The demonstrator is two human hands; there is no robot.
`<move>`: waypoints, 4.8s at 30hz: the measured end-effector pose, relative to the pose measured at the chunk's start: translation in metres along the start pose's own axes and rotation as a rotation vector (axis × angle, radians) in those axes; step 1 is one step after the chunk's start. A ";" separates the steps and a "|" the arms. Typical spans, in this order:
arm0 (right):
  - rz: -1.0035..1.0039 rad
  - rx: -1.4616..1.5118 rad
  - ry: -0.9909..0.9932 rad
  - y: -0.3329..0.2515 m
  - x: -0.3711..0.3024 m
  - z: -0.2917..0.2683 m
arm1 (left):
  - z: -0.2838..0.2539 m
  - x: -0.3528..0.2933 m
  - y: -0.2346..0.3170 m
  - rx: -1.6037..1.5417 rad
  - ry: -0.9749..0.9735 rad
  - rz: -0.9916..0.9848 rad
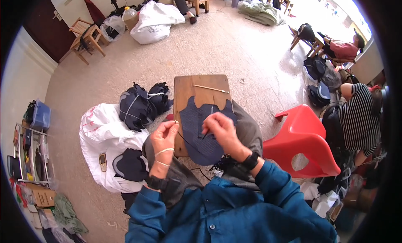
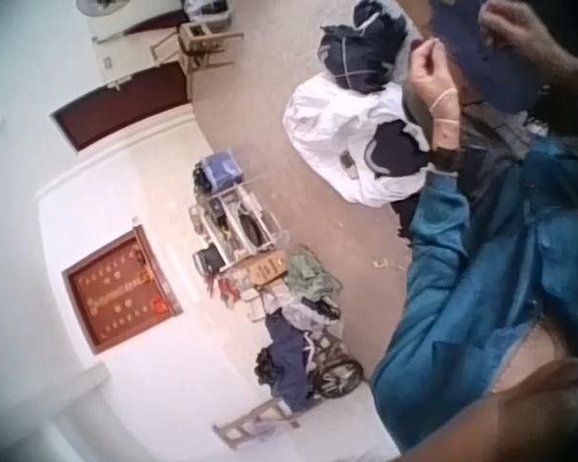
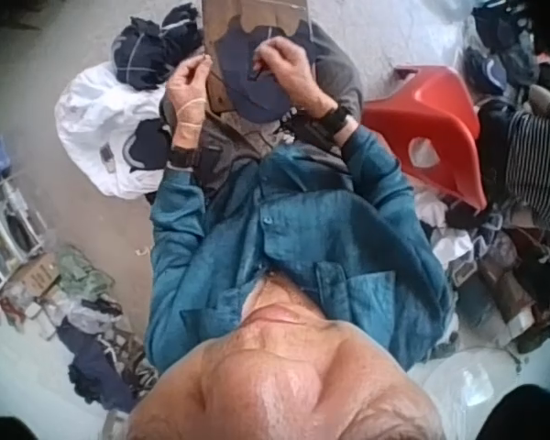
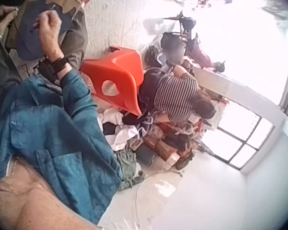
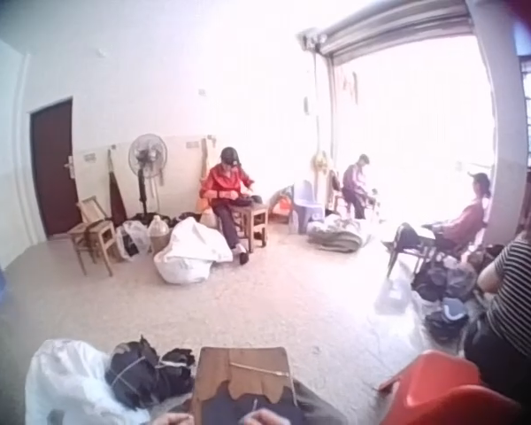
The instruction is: Lacing or stitching a black shoe upper component manually.
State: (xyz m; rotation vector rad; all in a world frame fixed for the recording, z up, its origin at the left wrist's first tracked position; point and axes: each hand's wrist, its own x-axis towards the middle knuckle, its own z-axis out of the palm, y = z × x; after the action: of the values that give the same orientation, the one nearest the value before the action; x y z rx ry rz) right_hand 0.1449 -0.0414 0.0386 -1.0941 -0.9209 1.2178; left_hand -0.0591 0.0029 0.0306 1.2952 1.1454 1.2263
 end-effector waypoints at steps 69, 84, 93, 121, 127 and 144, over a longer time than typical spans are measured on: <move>-0.585 -1.137 -0.128 0.044 -0.015 -0.032 | 0.013 0.007 -0.025 0.772 -0.530 0.414; -0.569 -1.146 -0.198 0.043 -0.014 -0.034 | 0.022 0.036 -0.006 0.839 -0.735 0.013; -0.566 -1.149 -0.199 0.044 -0.015 -0.032 | 0.021 0.018 -0.019 1.009 -0.685 0.704; -0.551 -1.086 -0.202 0.043 -0.016 -0.036 | 0.019 0.012 -0.014 0.848 -0.619 0.322; -0.533 -1.006 -0.144 0.043 -0.018 -0.036 | 0.022 0.009 -0.021 0.973 -0.588 0.421; -0.571 -0.958 -0.149 0.045 -0.017 -0.035 | 0.031 0.003 -0.029 0.911 -0.538 0.312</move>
State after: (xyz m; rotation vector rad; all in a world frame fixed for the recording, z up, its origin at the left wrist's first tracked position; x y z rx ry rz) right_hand 0.1650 -0.0628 -0.0127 -1.3198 -1.8755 0.3447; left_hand -0.0278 0.0069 0.0016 2.3766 1.1427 0.4453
